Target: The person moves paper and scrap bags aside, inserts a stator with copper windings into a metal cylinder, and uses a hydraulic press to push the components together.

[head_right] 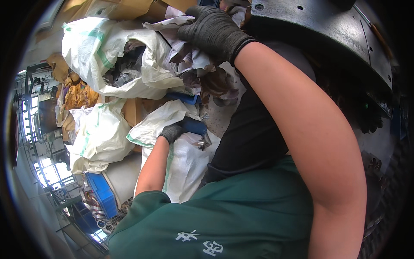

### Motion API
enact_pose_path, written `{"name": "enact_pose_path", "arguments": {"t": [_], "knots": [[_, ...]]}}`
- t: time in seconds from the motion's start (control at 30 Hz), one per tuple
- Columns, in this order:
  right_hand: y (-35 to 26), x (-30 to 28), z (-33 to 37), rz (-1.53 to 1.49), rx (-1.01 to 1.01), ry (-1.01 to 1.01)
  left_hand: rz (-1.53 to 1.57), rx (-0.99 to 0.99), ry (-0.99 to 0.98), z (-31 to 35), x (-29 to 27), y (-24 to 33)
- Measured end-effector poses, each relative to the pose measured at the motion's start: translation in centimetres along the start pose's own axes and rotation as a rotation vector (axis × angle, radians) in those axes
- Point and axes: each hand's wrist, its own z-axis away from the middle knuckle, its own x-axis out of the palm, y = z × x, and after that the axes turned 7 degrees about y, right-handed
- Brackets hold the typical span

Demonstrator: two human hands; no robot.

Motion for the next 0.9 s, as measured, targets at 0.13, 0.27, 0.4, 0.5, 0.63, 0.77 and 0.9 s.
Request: {"name": "enact_pose_path", "arguments": {"t": [0.13,0.27,0.4,0.5,0.63,0.77,0.9], "knots": [[-0.9,-0.6,0.6,-0.13,0.102,-0.105,0.249,-0.036,0.096,-2.7,2.4,5.3],[-1.0,-0.2,0.6,-0.195,0.128,-0.139,0.459,-0.166,0.454,-5.9,5.0,10.8],[-0.3,0.2,0.6,-0.073,0.043,-0.001,0.55,-0.221,0.78,-10.5,5.0,14.4],[-0.9,-0.6,0.6,-0.067,0.062,-0.072,0.608,-0.127,0.933,-11.8,2.4,15.5],[0.4,0.0,0.0,0.111,-0.038,-0.122,0.506,-0.056,0.862,-9.4,-4.9,17.1],[-0.4,-0.7,0.5,-0.063,0.038,-0.3,0.409,0.526,1.113,-6.4,-13.9,18.3],[-2.2,-0.3,2.6,-0.357,0.144,-0.442,0.118,0.82,1.215,0.1,-22.5,20.8]]}}
